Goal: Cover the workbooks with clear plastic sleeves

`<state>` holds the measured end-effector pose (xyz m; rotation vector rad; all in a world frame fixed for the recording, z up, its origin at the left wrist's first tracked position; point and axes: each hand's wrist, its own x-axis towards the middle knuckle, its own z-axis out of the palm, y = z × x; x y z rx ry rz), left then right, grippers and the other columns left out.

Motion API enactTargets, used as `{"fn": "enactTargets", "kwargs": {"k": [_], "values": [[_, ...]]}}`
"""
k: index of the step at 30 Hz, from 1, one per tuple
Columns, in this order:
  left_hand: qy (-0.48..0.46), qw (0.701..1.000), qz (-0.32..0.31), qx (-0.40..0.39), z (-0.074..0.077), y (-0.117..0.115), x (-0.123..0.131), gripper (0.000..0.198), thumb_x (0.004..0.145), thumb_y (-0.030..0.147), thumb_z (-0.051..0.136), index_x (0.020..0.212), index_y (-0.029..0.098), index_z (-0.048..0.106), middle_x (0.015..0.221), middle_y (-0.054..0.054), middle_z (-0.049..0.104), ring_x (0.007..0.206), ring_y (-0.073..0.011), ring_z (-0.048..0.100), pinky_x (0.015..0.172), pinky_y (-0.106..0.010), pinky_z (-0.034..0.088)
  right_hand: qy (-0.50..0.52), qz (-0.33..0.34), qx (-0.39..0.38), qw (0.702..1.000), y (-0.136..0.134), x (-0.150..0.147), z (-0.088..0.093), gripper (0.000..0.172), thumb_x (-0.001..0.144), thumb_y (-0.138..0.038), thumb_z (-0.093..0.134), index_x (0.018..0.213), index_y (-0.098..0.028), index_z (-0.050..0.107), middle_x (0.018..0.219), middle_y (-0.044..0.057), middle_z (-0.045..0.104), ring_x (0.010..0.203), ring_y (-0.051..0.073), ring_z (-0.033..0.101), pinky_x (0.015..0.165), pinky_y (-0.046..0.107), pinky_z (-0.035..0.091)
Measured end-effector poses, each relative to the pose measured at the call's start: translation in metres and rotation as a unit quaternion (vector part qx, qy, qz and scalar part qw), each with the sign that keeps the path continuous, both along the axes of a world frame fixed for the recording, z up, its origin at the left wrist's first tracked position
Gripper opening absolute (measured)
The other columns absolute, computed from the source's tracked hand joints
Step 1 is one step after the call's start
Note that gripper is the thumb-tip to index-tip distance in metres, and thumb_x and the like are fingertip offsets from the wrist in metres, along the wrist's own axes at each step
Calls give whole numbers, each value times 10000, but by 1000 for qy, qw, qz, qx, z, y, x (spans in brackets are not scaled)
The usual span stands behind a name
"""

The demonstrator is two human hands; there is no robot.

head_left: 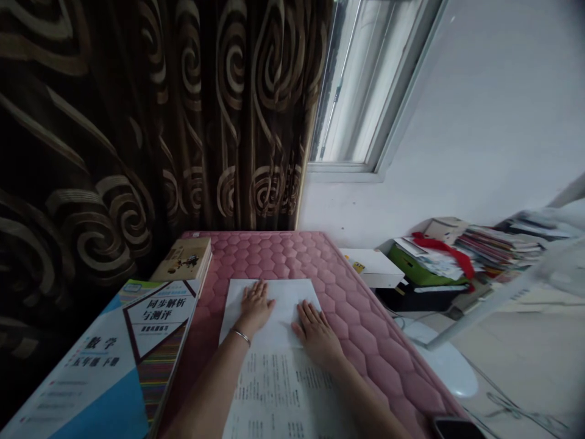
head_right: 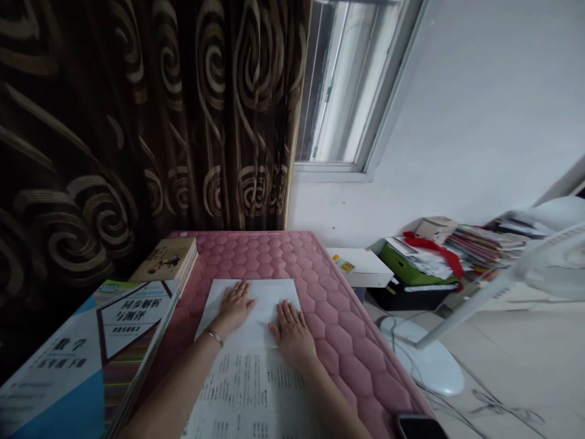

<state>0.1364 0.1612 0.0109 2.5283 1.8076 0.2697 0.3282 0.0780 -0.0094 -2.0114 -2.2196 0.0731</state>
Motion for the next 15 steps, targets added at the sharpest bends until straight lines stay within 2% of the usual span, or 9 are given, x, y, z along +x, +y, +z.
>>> {"fn": "enactTargets", "kwargs": {"k": [4,7,10,12,15], "values": [[1,998,52,37,-4,11,-32,606,973,457,289,1480,136,375,1548,-129,352,1431,-262,327,1172,-523,216,13,-14,-4,1000,1,-5,7,625,991,-463,295,1482,-85,375,1553,157,282,1448,292,261,1173,489,242],[1,997,59,56,-10,14,-43,594,971,443,282,1476,149,386,1541,-123,366,1424,-254,338,1171,-519,211,39,-33,-25,998,13,-34,22,684,977,-490,317,1461,-12,387,1538,228,275,1446,350,242,1167,528,230],[5,998,48,51,-13,15,-44,564,958,377,312,1480,173,384,1555,-101,343,1437,-245,314,1175,-509,206,103,56,-39,992,40,-78,37,704,994,-518,203,1509,-46,290,1575,174,218,1476,301,156,1188,497,182],[7,998,37,41,-14,16,-44,552,938,296,334,1475,183,396,1557,-88,342,1443,-238,303,1174,-491,219,134,117,-54,983,61,-103,42,711,993,-552,157,1533,-96,236,1582,133,239,1482,267,143,1198,473,143],[1,999,34,43,-14,17,-45,555,925,230,314,1469,168,404,1541,-99,371,1432,-242,325,1163,-500,238,128,105,-67,984,83,-111,42,687,1003,-531,172,1527,-94,251,1575,133,266,1477,233,180,1205,435,116]]}}
